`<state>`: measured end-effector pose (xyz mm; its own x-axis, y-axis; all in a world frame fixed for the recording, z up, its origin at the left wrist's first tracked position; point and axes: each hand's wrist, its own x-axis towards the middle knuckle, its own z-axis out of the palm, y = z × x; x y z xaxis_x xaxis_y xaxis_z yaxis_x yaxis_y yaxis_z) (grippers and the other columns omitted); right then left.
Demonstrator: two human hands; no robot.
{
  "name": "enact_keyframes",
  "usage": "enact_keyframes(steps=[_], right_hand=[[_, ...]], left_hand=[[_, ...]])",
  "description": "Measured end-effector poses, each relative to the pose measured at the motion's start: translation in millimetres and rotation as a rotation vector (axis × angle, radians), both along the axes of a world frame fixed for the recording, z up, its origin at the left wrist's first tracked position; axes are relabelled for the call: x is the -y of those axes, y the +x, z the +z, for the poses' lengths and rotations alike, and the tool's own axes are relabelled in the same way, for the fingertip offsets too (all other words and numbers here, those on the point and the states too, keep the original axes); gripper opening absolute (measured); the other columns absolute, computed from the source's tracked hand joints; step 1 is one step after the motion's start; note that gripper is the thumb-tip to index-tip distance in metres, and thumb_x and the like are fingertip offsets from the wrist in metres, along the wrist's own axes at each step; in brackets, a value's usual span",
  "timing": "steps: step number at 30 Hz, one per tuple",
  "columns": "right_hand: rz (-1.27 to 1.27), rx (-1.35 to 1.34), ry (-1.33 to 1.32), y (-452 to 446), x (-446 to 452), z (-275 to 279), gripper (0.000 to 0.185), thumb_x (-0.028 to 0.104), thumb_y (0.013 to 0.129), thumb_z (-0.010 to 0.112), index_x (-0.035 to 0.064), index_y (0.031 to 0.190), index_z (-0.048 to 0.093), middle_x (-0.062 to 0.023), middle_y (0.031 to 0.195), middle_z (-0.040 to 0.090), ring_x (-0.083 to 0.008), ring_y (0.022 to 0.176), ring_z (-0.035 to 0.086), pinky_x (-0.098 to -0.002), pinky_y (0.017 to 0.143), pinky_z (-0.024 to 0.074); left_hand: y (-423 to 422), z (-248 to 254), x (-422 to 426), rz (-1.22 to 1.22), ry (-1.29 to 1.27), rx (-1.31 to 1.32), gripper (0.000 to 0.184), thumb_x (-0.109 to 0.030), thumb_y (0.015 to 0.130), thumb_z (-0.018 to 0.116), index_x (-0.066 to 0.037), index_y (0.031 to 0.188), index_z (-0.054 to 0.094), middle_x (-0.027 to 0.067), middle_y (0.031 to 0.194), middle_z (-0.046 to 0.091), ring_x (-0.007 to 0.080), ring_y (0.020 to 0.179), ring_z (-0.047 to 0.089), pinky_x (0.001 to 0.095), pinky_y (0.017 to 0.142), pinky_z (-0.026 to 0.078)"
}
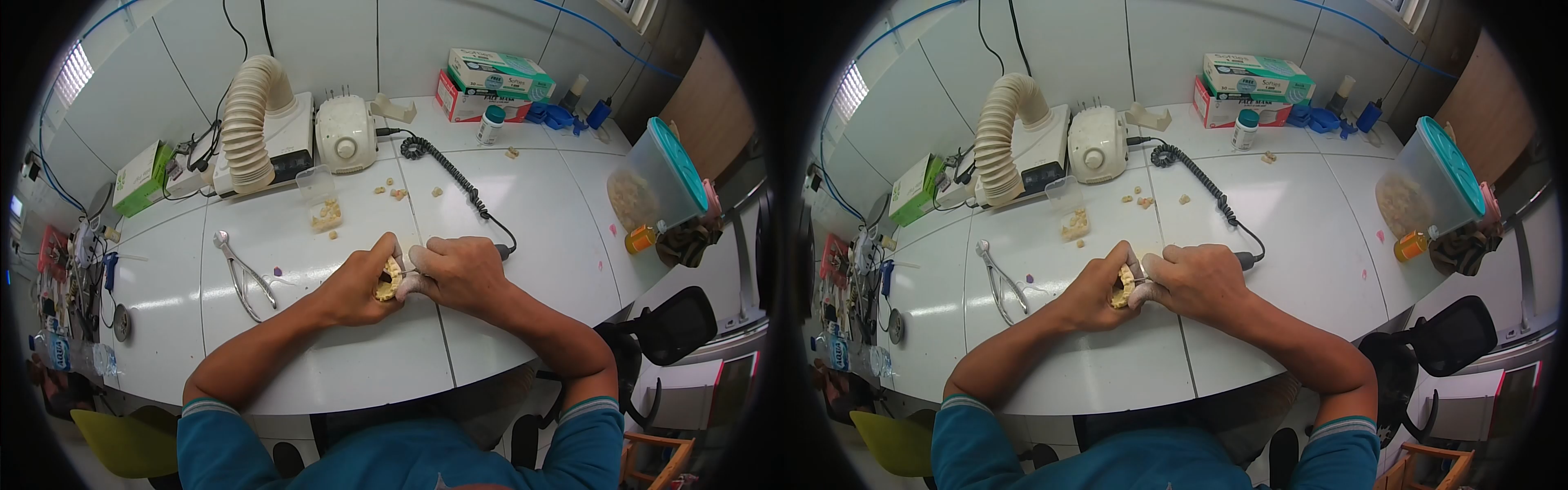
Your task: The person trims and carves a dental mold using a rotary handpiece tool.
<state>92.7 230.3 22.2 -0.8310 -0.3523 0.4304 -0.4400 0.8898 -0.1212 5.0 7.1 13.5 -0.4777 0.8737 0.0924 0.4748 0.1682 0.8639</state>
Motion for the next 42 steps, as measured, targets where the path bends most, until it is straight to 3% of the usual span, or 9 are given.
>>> enact_keyframes(steps=[14,17,20,23,29,32,41,42], right_hand=[[-0.029,0.005,0.025,0.8,0.1,0.7,0.05,0.063,0.091,0.075,0.0136,0.084,0.066,-0.004,0.068,0.06,-0.0246,0.054,0.064,-0.0402,0.049,0.0456],[-0.039,0.004,0.031,1.5,0.4,1.0,0.052,0.063,0.092,0.074,0.0134,0.082,0.065,-0.0042,0.067,0.06,-0.0245,0.054,0.064,-0.0402,0.049,0.0453],[-0.048,-0.022,0.049,2.0,1.0,3.1,0.053,0.065,0.092,0.073,0.0132,0.082,0.065,-0.0042,0.067,0.059,-0.0243,0.053,0.063,-0.0397,0.049,0.0451],[-0.068,-0.031,0.064,2.3,1.9,4.4,0.055,0.067,0.091,0.072,0.0132,0.081,0.065,-0.0041,0.066,0.059,-0.0241,0.053,0.063,-0.0389,0.049,0.0448],[-0.094,-0.039,0.067,2.2,2.3,3.9,0.056,0.069,0.091,0.071,0.0133,0.081,0.065,-0.0042,0.065,0.059,-0.0239,0.052,0.063,-0.0381,0.049,0.0445],[-0.096,-0.029,0.077,2.9,1.4,4.5,0.056,0.068,0.091,0.071,0.0134,0.082,0.066,-0.0042,0.066,0.06,-0.0238,0.053,0.064,-0.038,0.049,0.0448],[-0.088,-0.019,0.095,2.4,-0.4,3.7,0.053,0.066,0.092,0.071,0.0133,0.086,0.068,-0.0041,0.068,0.061,-0.0236,0.054,0.065,-0.0381,0.049,0.0458],[-0.087,-0.016,0.098,2.5,-0.4,3.9,0.053,0.066,0.092,0.071,0.0132,0.086,0.068,-0.004,0.068,0.061,-0.0235,0.054,0.065,-0.0381,0.049,0.0458]], left_hand=[[-0.5,1.9,-0.9,0.011,-0.031,-0.004,0.049,-0.011,0.088,0.084,-0.004,0.115,0.043,0.0233,0.09,0.071,0.042,0.084,0.075,0.0441,0.073,0.056],[-0.5,-1.0,-0.9,0.02,0.007,-0.021,0.045,-0.007,0.088,0.082,-0.004,0.114,0.045,0.0166,0.087,0.07,0.0296,0.076,0.073,0.039,0.069,0.055],[-0.7,0.6,-1.3,0.025,-0.043,-0.015,0.05,-0.01,0.087,0.083,-0.003,0.116,0.043,0.0238,0.091,0.072,0.0428,0.084,0.075,0.0448,0.074,0.057],[-0.5,-1.7,-2.0,0.06,-0.028,-0.064,0.046,-0.008,0.088,0.082,-0.004,0.115,0.044,0.0182,0.088,0.07,0.0321,0.077,0.073,0.04,0.069,0.055],[-1.4,-2.7,-3.1,0.071,-0.039,-0.06,0.047,-0.008,0.088,0.082,-0.004,0.116,0.044,0.0194,0.088,0.072,0.0348,0.08,0.075,0.0406,0.07,0.056],[-0.9,1.4,-4.3,0.07,-0.077,-0.028,0.05,-0.009,0.087,0.082,-0.003,0.116,0.043,0.0255,0.089,0.072,0.0452,0.083,0.075,0.0473,0.073,0.057],[0.0,3.7,-5.3,0.069,-0.082,-0.027,0.048,-0.01,0.088,0.082,-0.003,0.115,0.043,0.0264,0.089,0.072,0.0455,0.083,0.075,0.0471,0.073,0.057],[0.0,3.4,-5.2,0.07,-0.083,-0.036,0.048,-0.009,0.088,0.082,-0.003,0.115,0.043,0.0244,0.089,0.072,0.0424,0.082,0.076,0.0452,0.072,0.057]])
